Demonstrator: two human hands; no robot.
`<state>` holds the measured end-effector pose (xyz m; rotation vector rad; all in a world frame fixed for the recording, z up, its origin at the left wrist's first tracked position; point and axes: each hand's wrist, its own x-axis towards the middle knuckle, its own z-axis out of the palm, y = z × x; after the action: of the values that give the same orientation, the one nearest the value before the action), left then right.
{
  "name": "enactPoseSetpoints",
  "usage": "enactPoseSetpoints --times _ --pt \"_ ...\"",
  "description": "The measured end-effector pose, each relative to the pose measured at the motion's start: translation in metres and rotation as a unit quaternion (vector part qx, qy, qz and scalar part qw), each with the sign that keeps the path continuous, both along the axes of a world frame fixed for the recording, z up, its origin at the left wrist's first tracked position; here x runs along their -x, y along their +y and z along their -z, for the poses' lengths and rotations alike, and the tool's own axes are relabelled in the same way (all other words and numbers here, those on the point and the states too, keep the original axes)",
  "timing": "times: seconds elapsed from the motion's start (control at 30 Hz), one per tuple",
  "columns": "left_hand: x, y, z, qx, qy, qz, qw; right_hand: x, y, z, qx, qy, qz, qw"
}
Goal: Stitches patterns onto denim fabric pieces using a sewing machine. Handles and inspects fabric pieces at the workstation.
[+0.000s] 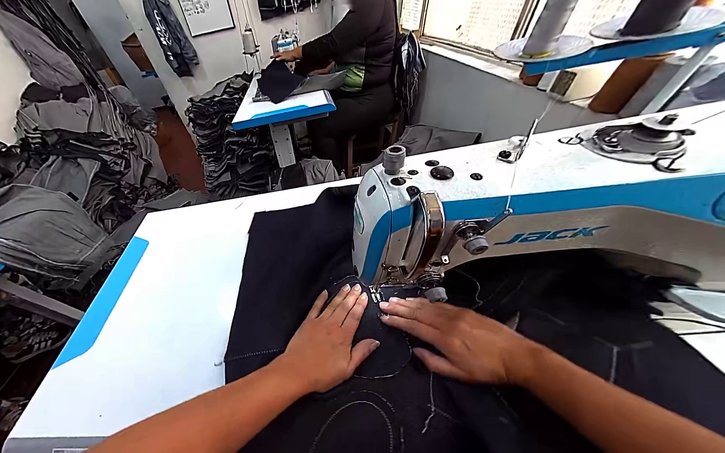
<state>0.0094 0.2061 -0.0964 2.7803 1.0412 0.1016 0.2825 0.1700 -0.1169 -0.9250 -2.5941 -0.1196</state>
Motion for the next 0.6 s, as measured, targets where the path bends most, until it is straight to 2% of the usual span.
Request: enactPoseSetpoints --times 0.07,0.13,0.2,0.27,0.33,0.4,0.47,0.6 --pt "-0.009 -0.008 -0.001 0.005 0.003 -0.04 0.999 -0.013 0.016 -0.002 -0.016 -0.003 -0.042 0.999" --pt "-0.011 -0.01 -0.003 0.016 0.012 -0.046 0.999 -0.011 0.016 -0.006 -0.016 0.012 -0.028 0.999" --pt "-0.005 -0.006 -0.003 0.028 -0.004 -0.019 0.999 0.011 -0.009 -0.02 -0.009 0.047 0.073 0.996" --pt "0.005 0.001 -0.004 0.056 -0.05 0.044 0.996 0.051 -0.049 -0.03 0.031 0.098 0.192 0.976" --pt "0.019 0.015 -0.016 0.103 -0.019 0.122 0.987 0.088 -0.077 -0.019 0.065 0.136 0.246 0.958" --pt "0.031 0.03 -0.025 0.078 0.037 0.193 0.978 0.105 -0.084 0.007 0.035 0.12 0.283 0.951" --pt "0.036 0.039 -0.021 0.024 0.045 0.234 0.971 0.105 -0.083 0.017 0.0 0.089 0.299 0.95" --pt "0.037 0.027 -0.004 -0.014 0.0 0.208 0.978 0.089 -0.084 0.015 -0.006 0.07 0.277 0.958"
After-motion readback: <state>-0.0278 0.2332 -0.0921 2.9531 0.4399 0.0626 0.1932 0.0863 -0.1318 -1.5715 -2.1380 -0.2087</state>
